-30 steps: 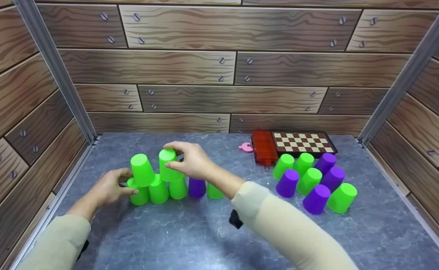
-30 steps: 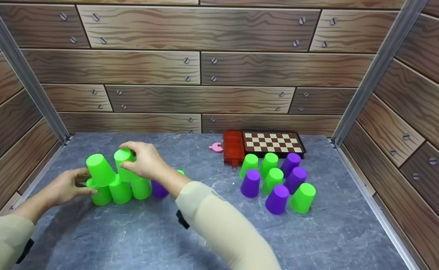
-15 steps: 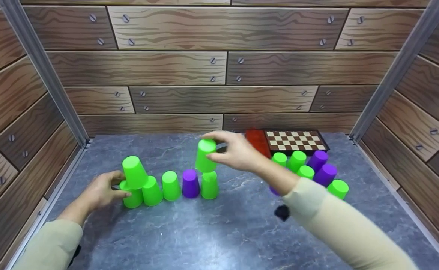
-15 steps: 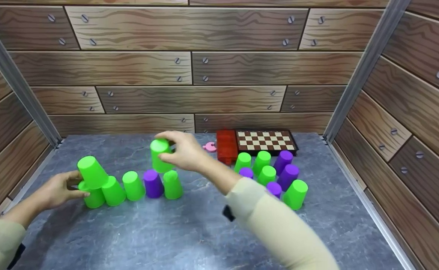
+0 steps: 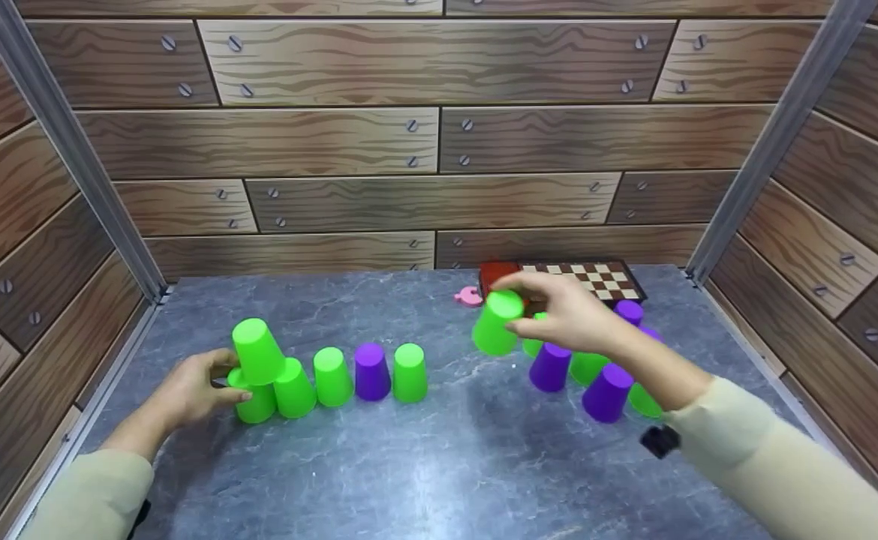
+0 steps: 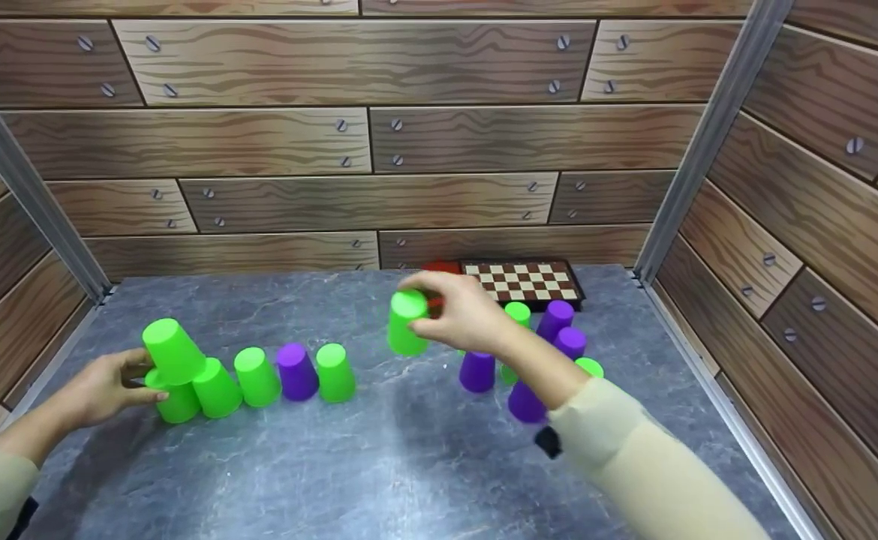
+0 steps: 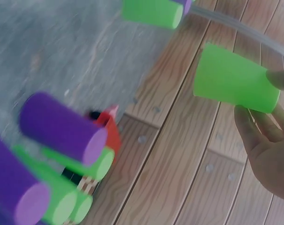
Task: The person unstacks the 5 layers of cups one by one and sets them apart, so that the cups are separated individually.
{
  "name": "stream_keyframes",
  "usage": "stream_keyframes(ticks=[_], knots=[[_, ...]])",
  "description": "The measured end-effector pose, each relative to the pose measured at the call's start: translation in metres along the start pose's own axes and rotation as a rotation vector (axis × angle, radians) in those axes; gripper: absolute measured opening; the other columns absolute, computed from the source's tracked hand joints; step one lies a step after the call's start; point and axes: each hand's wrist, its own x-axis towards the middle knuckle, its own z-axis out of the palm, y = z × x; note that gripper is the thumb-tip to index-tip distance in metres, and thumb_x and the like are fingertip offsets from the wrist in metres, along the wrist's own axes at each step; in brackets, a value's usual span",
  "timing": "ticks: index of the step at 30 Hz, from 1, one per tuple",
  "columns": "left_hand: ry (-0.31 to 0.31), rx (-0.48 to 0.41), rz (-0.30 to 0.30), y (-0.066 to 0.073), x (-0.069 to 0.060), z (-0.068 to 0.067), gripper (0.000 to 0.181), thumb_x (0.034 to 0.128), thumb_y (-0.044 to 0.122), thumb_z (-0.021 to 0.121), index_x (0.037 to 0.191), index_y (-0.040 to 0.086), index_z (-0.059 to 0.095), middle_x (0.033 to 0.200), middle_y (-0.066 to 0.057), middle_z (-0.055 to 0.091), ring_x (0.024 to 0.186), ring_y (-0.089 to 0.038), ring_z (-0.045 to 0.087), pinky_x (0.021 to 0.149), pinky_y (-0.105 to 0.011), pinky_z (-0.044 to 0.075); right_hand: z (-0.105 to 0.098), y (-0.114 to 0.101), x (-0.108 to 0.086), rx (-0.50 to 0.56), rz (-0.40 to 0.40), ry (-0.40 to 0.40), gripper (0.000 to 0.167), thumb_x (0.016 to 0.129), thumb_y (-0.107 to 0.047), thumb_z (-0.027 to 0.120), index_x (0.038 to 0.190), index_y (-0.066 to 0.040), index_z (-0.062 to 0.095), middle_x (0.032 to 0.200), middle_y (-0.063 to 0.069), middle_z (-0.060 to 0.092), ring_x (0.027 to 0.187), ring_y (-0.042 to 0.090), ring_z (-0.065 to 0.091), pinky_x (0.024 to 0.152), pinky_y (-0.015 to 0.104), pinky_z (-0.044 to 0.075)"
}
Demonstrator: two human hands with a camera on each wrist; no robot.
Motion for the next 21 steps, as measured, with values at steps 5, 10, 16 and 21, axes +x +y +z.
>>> stream_keyframes(ticks=[5, 10, 16, 21], knots=[[0.009, 0.003, 0.014, -0.002, 0.000, 0.001, 0.051, 0.0875, 0.010, 0.089, 0.127, -0.009, 0.063, 0.124, -0.027, 0.069, 0.121, -0.051, 0.065, 0.099, -0.060, 0.058, -0.013, 0.019, -0.021, -0.059, 0.016, -0.023, 0.048, 0.086, -0.002, 0.082, 0.132, -0.010, 0.071, 0.122, 0.004, 0.074, 0.114, 0.026, 0.069, 0.096, 0.043, 0.061], [0.010, -0.011, 0.015, -0.002, -0.001, 0.000, 0.050, 0.0869, 0.008, 0.089, 0.127, -0.010, 0.063, 0.123, -0.027, 0.069, 0.120, -0.051, 0.065, 0.098, -0.059, 0.058, -0.020, 0.035, -0.040, -0.067, 0.052, -0.095, 0.046, 0.087, -0.003, 0.083, 0.131, -0.011, 0.072, 0.122, 0.005, 0.074, 0.112, 0.026, 0.070, 0.093, 0.040, 0.063], [0.009, -0.016, 0.012, 0.000, -0.001, 0.000, 0.048, 0.0867, 0.008, 0.089, 0.125, -0.009, 0.064, 0.123, -0.027, 0.070, 0.120, -0.051, 0.065, 0.098, -0.059, 0.058, -0.022, 0.051, -0.058, -0.093, 0.106, -0.172, 0.047, 0.086, -0.006, 0.085, 0.131, -0.009, 0.071, 0.121, 0.007, 0.072, 0.110, 0.028, 0.069, 0.092, 0.042, 0.064], [0.008, -0.016, 0.000, 0.000, 0.000, 0.000, 0.048, 0.0866, 0.008, 0.089, 0.124, -0.008, 0.064, 0.123, -0.027, 0.070, 0.121, -0.051, 0.065, 0.099, -0.059, 0.058, -0.016, 0.064, -0.066, -0.070, 0.111, -0.207, 0.049, 0.084, -0.001, 0.084, 0.131, -0.004, 0.070, 0.126, 0.012, 0.072, 0.114, 0.033, 0.069, 0.095, 0.043, 0.063]])
